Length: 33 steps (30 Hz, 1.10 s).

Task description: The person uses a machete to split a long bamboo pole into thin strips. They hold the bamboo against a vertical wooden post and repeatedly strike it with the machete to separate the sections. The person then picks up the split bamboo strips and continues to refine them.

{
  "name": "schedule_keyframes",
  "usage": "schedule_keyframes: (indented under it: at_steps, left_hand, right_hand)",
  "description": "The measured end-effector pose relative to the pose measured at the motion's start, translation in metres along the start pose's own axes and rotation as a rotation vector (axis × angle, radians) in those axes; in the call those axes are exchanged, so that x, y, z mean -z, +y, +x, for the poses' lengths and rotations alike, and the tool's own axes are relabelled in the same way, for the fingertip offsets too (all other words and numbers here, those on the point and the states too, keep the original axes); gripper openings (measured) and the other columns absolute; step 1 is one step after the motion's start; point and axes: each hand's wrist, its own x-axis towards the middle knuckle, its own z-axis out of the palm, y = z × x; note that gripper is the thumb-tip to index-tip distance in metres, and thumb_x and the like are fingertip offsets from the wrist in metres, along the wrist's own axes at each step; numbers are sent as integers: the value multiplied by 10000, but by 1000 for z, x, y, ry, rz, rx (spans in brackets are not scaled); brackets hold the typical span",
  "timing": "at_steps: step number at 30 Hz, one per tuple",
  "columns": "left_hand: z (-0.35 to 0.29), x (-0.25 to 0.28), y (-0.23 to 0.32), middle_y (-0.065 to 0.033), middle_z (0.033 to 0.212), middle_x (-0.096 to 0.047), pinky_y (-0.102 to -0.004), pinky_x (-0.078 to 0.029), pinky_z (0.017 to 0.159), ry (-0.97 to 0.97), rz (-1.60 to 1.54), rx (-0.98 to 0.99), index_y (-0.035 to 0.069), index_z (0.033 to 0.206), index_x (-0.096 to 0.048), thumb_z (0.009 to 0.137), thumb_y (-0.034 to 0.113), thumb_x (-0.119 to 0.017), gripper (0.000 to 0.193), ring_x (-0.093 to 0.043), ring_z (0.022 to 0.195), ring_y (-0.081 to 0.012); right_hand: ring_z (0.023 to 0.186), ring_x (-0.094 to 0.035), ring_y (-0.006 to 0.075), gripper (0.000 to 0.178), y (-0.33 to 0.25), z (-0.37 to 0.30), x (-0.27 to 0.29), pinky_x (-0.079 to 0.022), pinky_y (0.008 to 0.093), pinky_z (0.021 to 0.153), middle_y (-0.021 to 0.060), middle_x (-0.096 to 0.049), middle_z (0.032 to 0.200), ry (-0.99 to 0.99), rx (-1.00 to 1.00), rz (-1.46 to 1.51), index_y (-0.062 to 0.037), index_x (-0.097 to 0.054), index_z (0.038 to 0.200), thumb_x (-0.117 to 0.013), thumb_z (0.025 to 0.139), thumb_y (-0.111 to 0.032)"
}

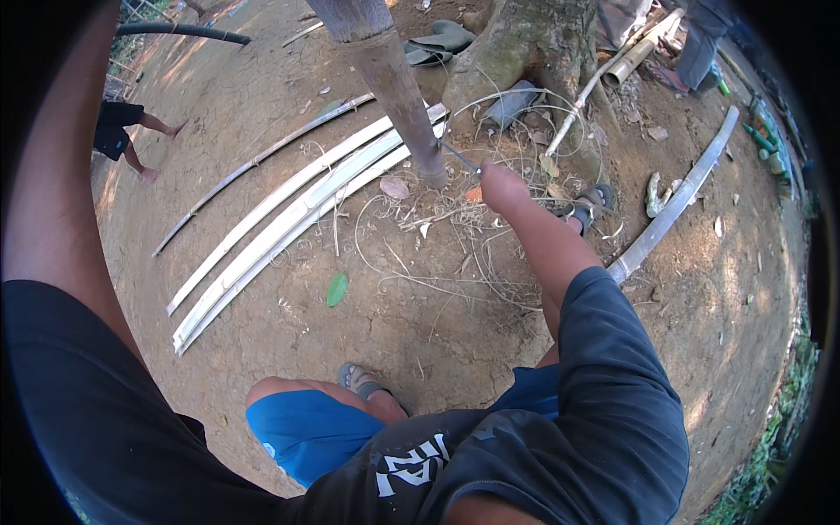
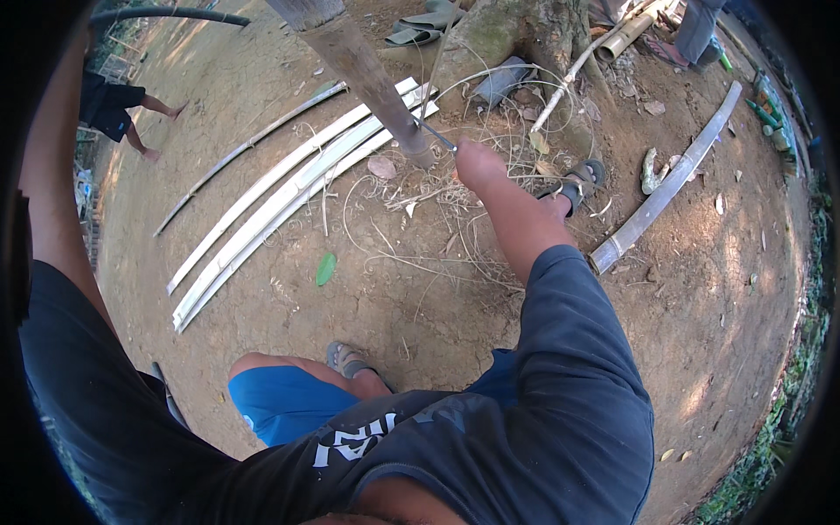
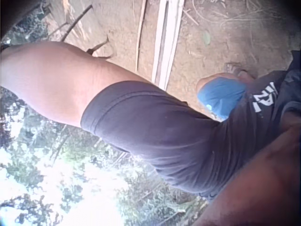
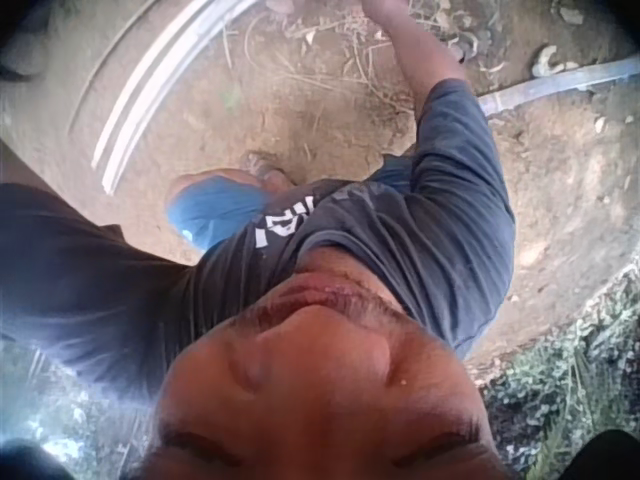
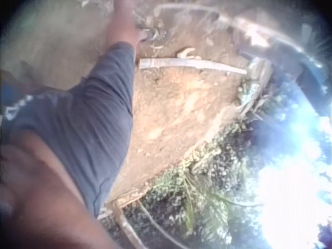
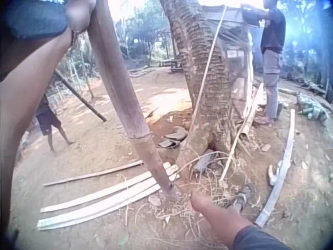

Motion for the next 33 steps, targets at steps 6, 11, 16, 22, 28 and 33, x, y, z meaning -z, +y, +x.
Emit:
schedule_keyframes:
  at_steps: [6,11,16,22,28,33]
  left_hand:
    - [-21,10,-8,-162,984,-630,-369,-435,815,2,11,25,-40,1055,-633,920,686,-404,773,-572,921,-236]
    - [-43,23,-14,-153,976,-625,-362,-431,805,-8,57,28,-36,1055,-627,924,676,-408,757,-565,911,-228]
    - [-62,23,-20,-145,968,-620,-356,-428,796,-21,43,40,-33,1055,-621,928,666,-413,741,-558,902,-220]
    - [-78,33,-25,-135,958,-613,-348,-424,785,-21,75,48,-29,1055,-615,933,654,-418,722,-550,890,-211]
    - [-82,28,-29,-125,948,-607,-340,-420,773,-20,57,63,-25,1055,-608,937,643,-424,703,-542,879,-201]
    - [-89,34,-32,-117,940,-601,-333,-417,764,-22,78,67,-22,1055,-602,941,633,-428,687,-535,869,-193]
  right_hand:
    - [926,-659,365,394,-36,-1,45,-508,429,823,209,-673,973,51,155,318,-34,-568,1176,-666,817,-164]
    - [952,-648,368,385,-88,-25,81,-499,429,835,220,-670,1001,306,196,612,-31,-578,1142,-680,808,-195]
    - [1032,-637,377,401,25,27,-110,-506,440,873,241,-650,1083,-50,-92,312,-29,-540,1198,-626,820,-129]
    - [1048,-641,370,368,25,39,-93,-514,455,881,250,-657,1080,-107,-149,120,-23,-507,1227,-568,867,-69]
    - [1029,-648,361,291,43,44,-55,-509,465,883,238,-667,1051,-16,66,-30,-17,-571,1126,-604,859,-127]
    - [938,-645,390,332,1,58,-15,-496,460,831,204,-671,972,50,171,295,-43,-608,1057,-673,781,-217]
